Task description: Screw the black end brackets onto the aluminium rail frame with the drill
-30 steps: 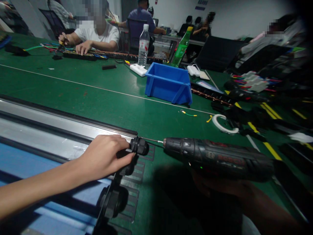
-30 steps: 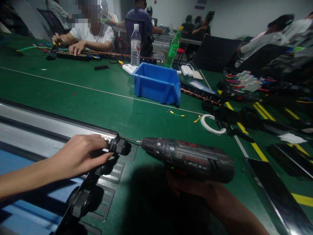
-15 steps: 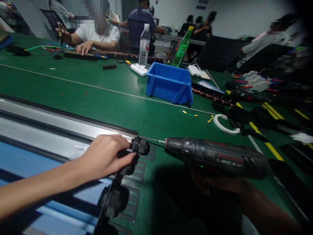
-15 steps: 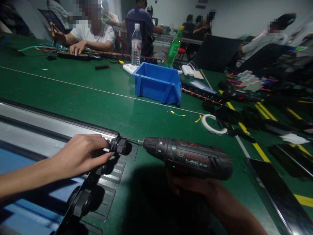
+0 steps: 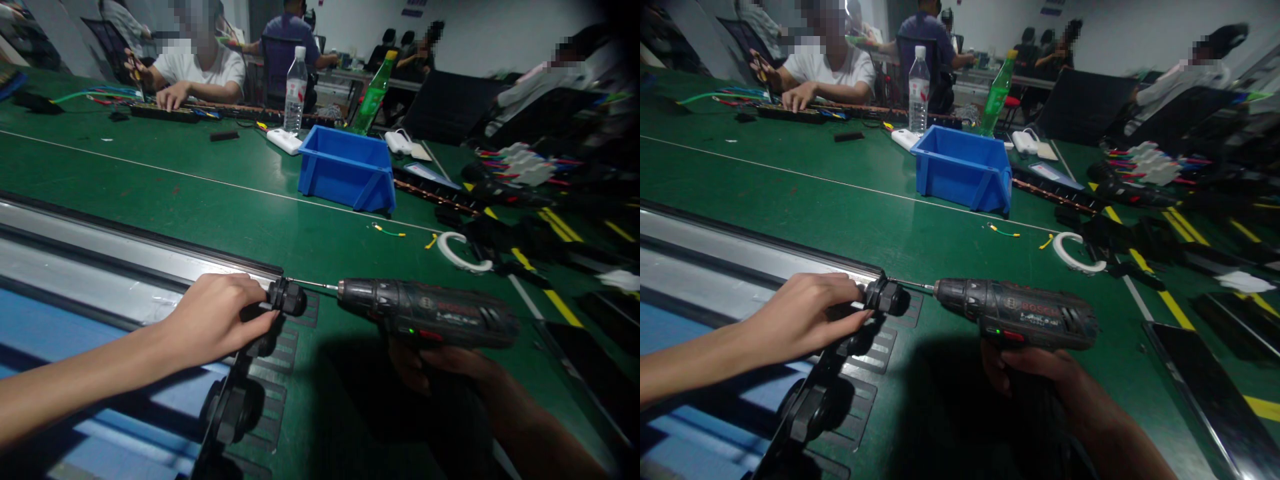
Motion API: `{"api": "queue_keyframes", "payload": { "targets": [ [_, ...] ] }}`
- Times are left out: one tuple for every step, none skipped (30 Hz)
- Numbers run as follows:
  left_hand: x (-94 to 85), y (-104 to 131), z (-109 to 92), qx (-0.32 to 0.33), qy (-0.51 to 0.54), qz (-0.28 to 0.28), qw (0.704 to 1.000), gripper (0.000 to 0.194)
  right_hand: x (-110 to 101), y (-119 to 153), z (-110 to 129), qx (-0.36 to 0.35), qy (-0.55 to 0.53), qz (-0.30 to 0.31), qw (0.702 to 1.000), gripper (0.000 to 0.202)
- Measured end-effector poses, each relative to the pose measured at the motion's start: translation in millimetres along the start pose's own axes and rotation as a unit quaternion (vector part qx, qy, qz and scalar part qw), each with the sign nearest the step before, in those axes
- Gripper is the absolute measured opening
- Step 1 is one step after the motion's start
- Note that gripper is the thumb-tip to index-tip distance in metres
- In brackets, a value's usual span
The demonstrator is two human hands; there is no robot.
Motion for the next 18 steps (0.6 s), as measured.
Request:
{"api": "queue_keyframes", "payload": {
  "targets": [
    [0.1, 0, 0, -0.001, 0.000, -0.001, 1.000, 0.040, -1, 0, 0, 0.004, -0.007, 0.004, 1.000, 0.026],
    [0.2, 0, 0, -0.001, 0.001, -0.001, 1.000, 0.040, 0, 0, 0, 0.006, -0.014, -0.003, 1.000, 0.027],
    [0.3, 0, 0, -0.001, 0.001, -0.002, 1.000, 0.040, 1, 0, 0, 0.004, -0.015, -0.019, 1.000, 0.029],
    [0.3, 0, 0, -0.001, 0.002, -0.002, 1.000, 0.040, 3, 0, 2, -0.004, -0.014, -0.039, 0.999, 0.031],
    [0.3, -1, 0, 0.000, 0.003, -0.003, 1.000, 0.039, 5, 0, 3, -0.008, -0.009, -0.047, 0.999, 0.030],
    [0.3, -1, 0, 0.000, 0.003, -0.003, 1.000, 0.039, 8, 0, 5, -0.009, -0.002, -0.047, 0.999, 0.028],
    [0.3, 0, 0, 0.000, 0.003, -0.002, 1.000, 0.039, 11, 0, 6, -0.009, 0.006, -0.039, 0.999, 0.027],
    [0.4, 0, 0, 0.000, 0.003, -0.001, 1.000, 0.039, 13, -1, 8, -0.008, 0.010, -0.030, 0.999, 0.027],
    [0.4, 0, 0, 0.001, 0.002, -0.001, 1.000, 0.039, 14, -1, 8, -0.006, 0.011, -0.021, 1.000, 0.028],
    [0.5, 0, 0, 0.002, 0.000, -0.002, 1.000, 0.039, 14, -2, 9, -0.006, 0.009, -0.013, 1.000, 0.028],
    [0.5, 0, 0, 0.003, -0.001, -0.002, 1.000, 0.039, 14, -3, 9, -0.008, 0.010, -0.005, 1.000, 0.028],
    [0.6, 1, 0, 0.005, -0.002, -0.004, 1.000, 0.039, 13, -3, 8, -0.012, 0.011, -0.002, 1.000, 0.028],
    [0.7, 1, 0, 0.007, -0.004, -0.004, 1.000, 0.040, 11, -3, 6, -0.016, 0.007, -0.003, 1.000, 0.027],
    [0.8, 1, 0, 0.008, -0.004, -0.004, 1.000, 0.039, 9, -3, 5, -0.018, -0.001, -0.008, 1.000, 0.026],
    [0.9, 1, 0, 0.009, -0.004, -0.004, 1.000, 0.039, 7, -3, 2, -0.019, -0.011, -0.011, 1.000, 0.025],
    [0.9, 1, 0, 0.009, -0.004, -0.003, 1.000, 0.039, 7, -2, 0, -0.019, -0.021, -0.011, 1.000, 0.026],
    [0.9, 1, 0, 0.009, -0.003, -0.002, 1.000, 0.038, 7, -1, -2, -0.016, -0.031, -0.012, 0.999, 0.026],
    [0.9, 1, 0, 0.009, -0.003, -0.002, 1.000, 0.038, 8, 0, -4, -0.013, -0.039, -0.019, 0.999, 0.027]
  ]
}}
Point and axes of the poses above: each hand's wrist, its own y-axis away from the middle knuckle, its own x-axis out of the palm, z = x × y, the point moved 2 cm from there along -y, towards the middle knuckle, and after that the axes turned 3 degrees about z, right-handed, at the moved point
